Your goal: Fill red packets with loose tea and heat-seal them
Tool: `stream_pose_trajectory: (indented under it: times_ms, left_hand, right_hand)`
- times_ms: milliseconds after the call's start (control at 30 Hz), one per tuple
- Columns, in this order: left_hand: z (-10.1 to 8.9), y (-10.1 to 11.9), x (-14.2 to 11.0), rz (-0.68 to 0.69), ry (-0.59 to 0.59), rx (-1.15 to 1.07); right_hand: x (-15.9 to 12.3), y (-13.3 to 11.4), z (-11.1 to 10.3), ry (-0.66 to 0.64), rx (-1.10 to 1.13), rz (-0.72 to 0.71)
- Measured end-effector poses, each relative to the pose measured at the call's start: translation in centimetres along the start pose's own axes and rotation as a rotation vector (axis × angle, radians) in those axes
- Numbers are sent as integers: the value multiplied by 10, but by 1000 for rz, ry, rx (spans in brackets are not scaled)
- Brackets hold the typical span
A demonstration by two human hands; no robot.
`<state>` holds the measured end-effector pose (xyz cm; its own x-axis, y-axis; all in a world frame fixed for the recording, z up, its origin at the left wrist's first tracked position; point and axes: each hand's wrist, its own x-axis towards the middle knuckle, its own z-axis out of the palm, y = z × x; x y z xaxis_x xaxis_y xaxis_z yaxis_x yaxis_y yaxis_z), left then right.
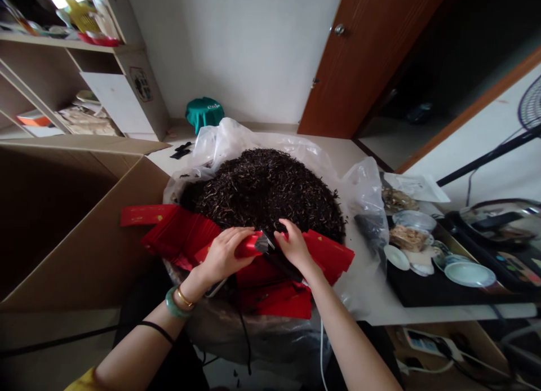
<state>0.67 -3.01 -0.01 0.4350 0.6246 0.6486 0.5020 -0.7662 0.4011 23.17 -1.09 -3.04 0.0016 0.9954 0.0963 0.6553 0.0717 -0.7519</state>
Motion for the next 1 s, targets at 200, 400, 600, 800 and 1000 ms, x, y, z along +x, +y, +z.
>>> stream_pose_trajectory:
  times_ms: [200, 400, 600, 800, 1000]
  left_hand:
    - [-5, -2, 0, -22, 15, -10]
    - [-5, -2, 0, -13, 24, -16]
    - [-3, 0, 2, -6, 54, -20]
    - [0, 1, 2, -3, 68, -24]
    - [2, 1, 0, -22, 44, -48]
  right_hand:
    - [21, -21, 11, -258, -445, 76]
    - [43, -29, -1, -302, -523, 102]
    - [53, -13, -21, -402, -569, 95]
    - [57, -9, -32, -477, -566, 94]
    - [68, -13, -31, -546, -539, 103]
